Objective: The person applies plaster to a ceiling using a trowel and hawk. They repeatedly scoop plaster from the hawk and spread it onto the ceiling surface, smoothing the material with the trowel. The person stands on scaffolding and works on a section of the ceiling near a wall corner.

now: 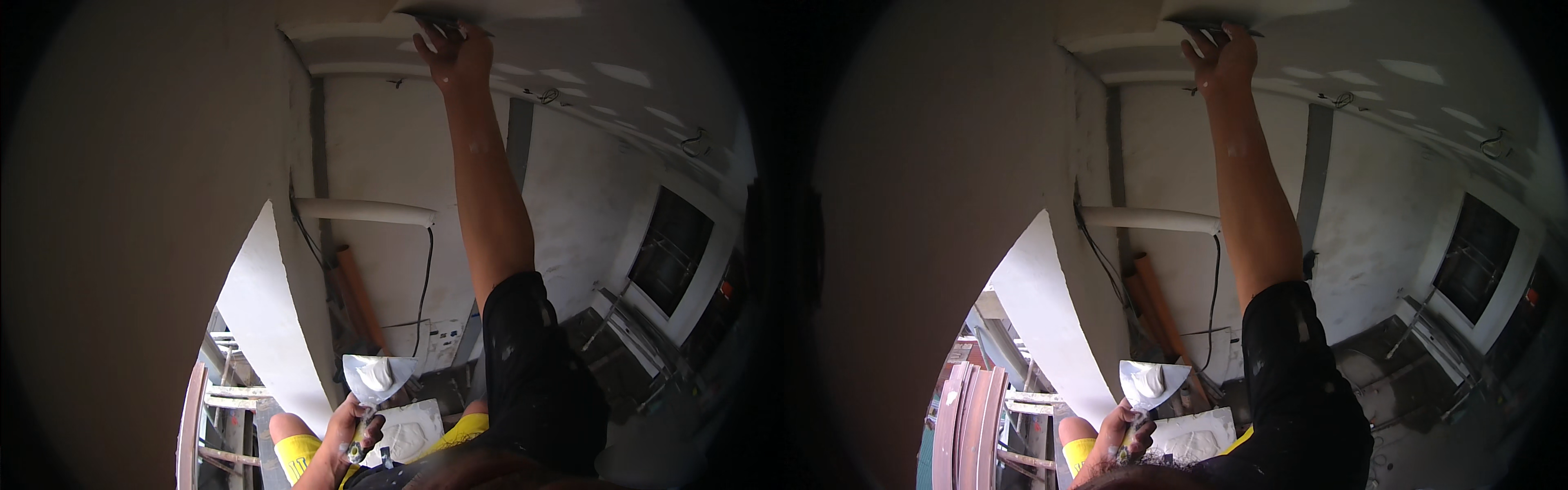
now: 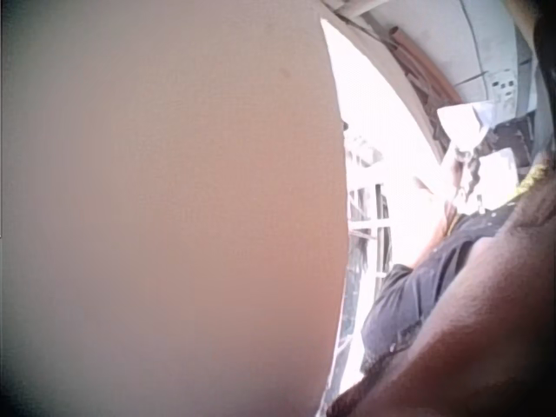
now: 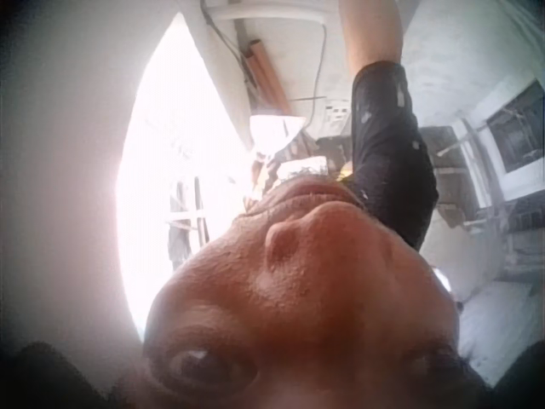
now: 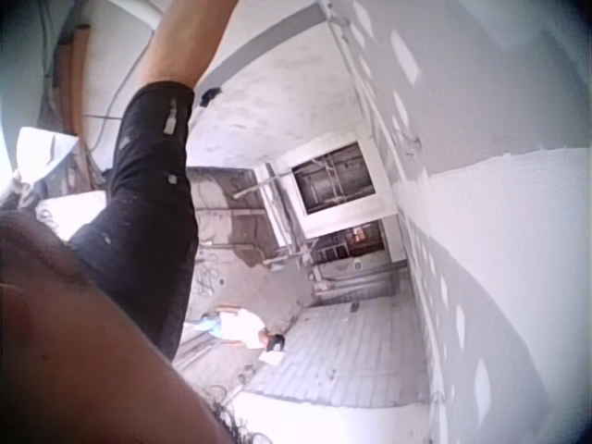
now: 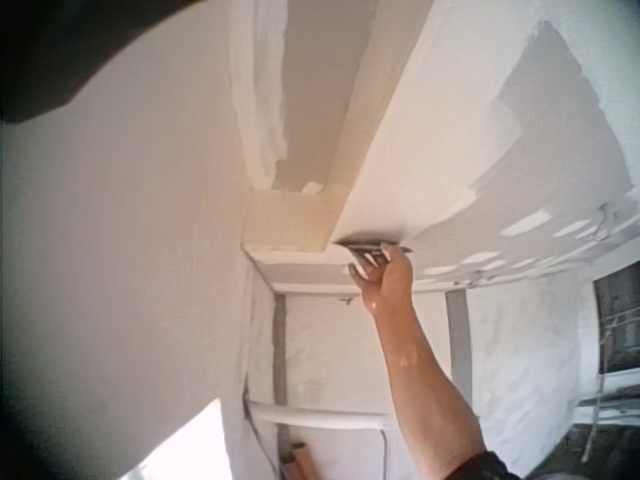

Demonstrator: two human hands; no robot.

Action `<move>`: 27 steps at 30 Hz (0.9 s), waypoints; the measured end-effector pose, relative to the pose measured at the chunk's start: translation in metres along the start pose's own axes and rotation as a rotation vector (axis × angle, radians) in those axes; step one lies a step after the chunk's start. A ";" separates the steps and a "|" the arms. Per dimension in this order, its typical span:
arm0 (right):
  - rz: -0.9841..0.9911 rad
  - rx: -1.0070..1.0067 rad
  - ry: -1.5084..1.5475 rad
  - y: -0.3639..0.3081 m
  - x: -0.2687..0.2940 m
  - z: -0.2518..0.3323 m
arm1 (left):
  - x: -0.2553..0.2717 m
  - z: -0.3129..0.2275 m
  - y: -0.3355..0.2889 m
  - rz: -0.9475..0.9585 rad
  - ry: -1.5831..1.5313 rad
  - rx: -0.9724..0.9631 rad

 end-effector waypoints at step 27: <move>0.284 0.397 -0.144 -0.185 -0.157 0.140 | 0.009 -0.002 0.001 0.073 -0.035 0.105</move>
Point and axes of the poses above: each hand's wrist, its own y-axis towards the middle knuckle, its own x-axis out of the back of the hand, z = x × y, the point moved 8 cm from there along y, towards the middle knuckle, and after that the axes turned 11 degrees about -x, right-handed, at the moved point
